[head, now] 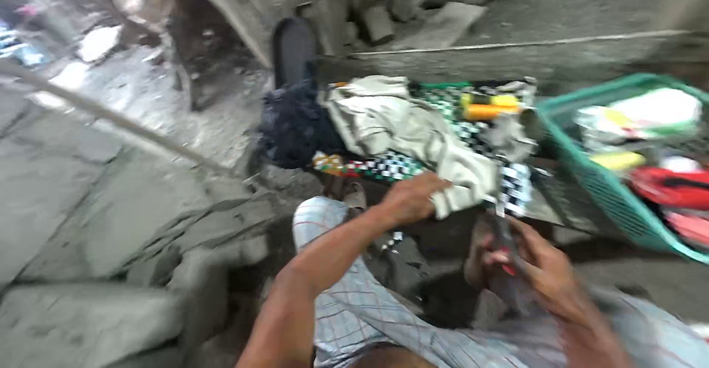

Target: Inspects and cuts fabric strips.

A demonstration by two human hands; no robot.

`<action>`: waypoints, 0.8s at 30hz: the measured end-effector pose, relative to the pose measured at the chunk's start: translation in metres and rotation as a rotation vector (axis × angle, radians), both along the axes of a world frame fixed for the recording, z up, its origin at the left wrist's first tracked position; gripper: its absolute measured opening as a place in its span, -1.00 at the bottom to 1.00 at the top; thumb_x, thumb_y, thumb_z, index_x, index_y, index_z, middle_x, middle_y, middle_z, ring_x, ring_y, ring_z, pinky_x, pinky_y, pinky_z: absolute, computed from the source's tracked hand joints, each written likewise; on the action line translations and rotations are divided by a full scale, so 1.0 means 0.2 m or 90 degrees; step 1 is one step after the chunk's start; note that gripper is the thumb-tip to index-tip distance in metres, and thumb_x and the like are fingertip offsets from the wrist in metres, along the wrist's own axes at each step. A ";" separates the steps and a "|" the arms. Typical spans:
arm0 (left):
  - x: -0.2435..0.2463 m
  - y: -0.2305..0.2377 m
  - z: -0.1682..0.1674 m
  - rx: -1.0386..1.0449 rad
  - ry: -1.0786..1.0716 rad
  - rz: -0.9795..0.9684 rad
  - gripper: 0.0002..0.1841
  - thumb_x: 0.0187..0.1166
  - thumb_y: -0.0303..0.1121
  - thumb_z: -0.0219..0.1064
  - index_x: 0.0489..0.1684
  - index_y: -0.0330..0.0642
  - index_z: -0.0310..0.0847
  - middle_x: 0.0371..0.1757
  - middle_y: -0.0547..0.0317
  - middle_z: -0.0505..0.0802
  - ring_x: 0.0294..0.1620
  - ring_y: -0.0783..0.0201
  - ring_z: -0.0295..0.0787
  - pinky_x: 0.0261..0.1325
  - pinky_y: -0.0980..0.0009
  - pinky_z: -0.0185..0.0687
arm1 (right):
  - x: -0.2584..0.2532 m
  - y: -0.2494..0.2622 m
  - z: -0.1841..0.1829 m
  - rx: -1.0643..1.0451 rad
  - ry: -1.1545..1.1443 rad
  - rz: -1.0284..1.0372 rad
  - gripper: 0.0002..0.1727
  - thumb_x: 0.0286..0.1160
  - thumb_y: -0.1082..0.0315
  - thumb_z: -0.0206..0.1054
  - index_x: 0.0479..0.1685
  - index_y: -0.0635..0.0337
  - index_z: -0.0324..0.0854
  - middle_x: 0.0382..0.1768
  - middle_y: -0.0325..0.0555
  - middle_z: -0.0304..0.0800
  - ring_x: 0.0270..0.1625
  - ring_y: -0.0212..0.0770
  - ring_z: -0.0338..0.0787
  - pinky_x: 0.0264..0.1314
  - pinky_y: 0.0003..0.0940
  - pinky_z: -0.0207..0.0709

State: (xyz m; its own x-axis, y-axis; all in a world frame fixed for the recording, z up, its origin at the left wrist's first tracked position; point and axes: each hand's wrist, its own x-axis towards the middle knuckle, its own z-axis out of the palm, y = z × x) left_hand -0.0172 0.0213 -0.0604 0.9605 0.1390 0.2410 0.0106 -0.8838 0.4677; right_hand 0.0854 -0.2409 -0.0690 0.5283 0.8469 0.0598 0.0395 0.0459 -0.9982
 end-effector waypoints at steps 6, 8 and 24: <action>0.04 0.01 0.23 -0.196 0.008 -0.001 -0.65 0.39 -0.67 0.31 0.12 -0.26 0.79 0.17 -0.07 0.83 0.23 0.08 0.77 0.30 0.08 0.69 | 0.07 -0.01 -0.05 0.030 -0.064 0.007 -0.10 0.45 -0.03 0.49 0.70 0.25 0.20 0.12 -0.35 0.79 -0.01 -0.46 0.82 0.05 -0.41 0.77; 0.01 0.06 0.42 -0.460 -0.045 0.125 -0.63 0.50 -0.77 0.19 0.27 -0.49 0.63 0.12 -0.25 0.82 0.12 0.10 0.77 0.27 0.14 0.66 | 0.05 0.01 -0.04 0.030 -0.086 -0.044 -0.06 0.40 -0.09 0.50 0.67 0.32 0.24 0.17 -0.35 0.76 0.06 -0.56 0.77 0.14 -0.51 0.72; -0.06 0.16 0.21 -0.927 -0.081 0.419 -0.12 0.58 0.54 -0.22 0.69 0.13 0.36 0.54 0.17 0.68 0.53 0.09 0.60 0.48 -0.12 0.56 | 0.01 -0.01 0.01 0.094 0.077 -0.010 -0.10 0.39 0.08 0.54 0.68 0.33 0.23 0.02 -0.03 0.81 -0.14 -0.16 0.85 -0.13 -0.29 0.80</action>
